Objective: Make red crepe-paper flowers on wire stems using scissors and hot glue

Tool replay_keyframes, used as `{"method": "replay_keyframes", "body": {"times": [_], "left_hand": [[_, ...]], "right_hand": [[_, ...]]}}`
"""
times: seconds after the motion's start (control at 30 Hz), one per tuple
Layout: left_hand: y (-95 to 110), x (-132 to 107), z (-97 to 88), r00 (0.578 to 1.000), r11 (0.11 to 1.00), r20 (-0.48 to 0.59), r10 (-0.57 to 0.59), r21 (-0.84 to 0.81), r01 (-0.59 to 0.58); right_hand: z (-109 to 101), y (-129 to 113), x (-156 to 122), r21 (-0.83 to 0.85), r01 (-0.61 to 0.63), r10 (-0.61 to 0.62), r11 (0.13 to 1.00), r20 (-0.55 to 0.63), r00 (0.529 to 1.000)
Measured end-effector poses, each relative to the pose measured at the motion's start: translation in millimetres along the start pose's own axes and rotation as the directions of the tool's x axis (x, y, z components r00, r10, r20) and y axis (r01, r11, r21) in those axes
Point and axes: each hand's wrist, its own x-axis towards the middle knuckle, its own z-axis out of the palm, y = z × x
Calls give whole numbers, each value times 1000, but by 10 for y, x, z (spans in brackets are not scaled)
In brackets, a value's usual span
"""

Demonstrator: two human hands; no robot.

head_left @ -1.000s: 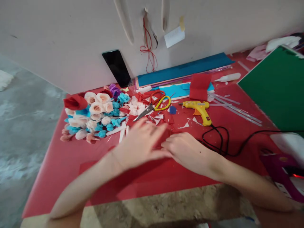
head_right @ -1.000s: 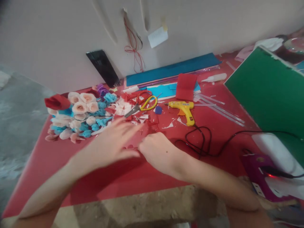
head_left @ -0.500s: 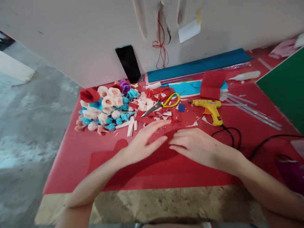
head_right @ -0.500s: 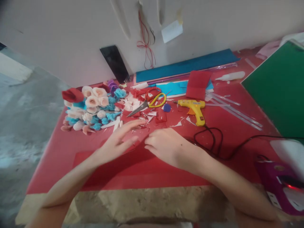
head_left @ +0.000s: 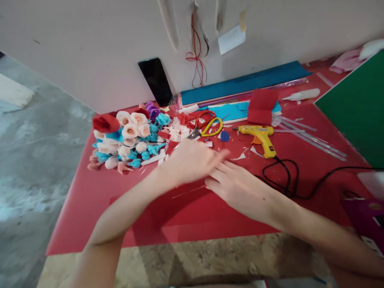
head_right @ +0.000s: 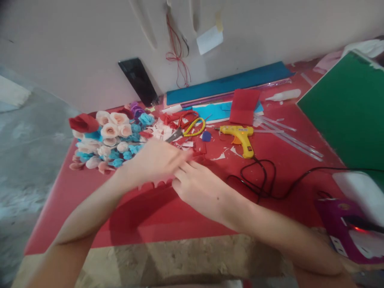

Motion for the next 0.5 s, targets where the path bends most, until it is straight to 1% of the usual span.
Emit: {"method": "replay_keyframes", "body": {"times": [0.03, 0.07, 0.1, 0.17, 0.23, 0.3, 0.33, 0.37, 0.4, 0.5], "left_hand": [[-185, 28, 15, 981, 978, -54, -187, 87, 191], [-347, 51, 42, 964, 960, -82, -252, 108, 260], [-479, 70, 76, 957, 952, -93, -276, 113, 285], [-636, 86, 144, 962, 959, -74, -261, 98, 267], [-665, 77, 186, 979, 977, -45, -200, 72, 203], [-614, 51, 197, 993, 993, -50, -110, 30, 111], [-576, 34, 198, 995, 996, -64, -82, -24, 80], [-538, 15, 201, 993, 993, -86, -80, -99, 71], [-504, -4, 208, 988, 980, -111, -103, -182, 82], [-455, -55, 269, 955, 903, -158, -251, -393, 173]], "right_hand": [[-38, 39, 32, -5, 92, -92, 996, 20, 996], [-76, 71, 56, -2, 162, -162, 987, 45, 986], [-110, 94, 70, 3, 208, -208, 978, 70, 976], [-157, 116, 73, 11, 233, -233, 972, 117, 965], [-174, 116, 55, 49, 224, -229, 973, 162, 960], [-170, 117, 34, 84, 203, -217, 976, 220, 951], [-165, 123, 26, 105, 189, -209, 976, 244, 947], [-162, 133, 22, 130, 177, -206, 976, 259, 944], [-160, 148, 22, 161, 170, -208, 972, 263, 942], [-166, 215, 44, 295, 135, -202, 946, 211, 956]]}}
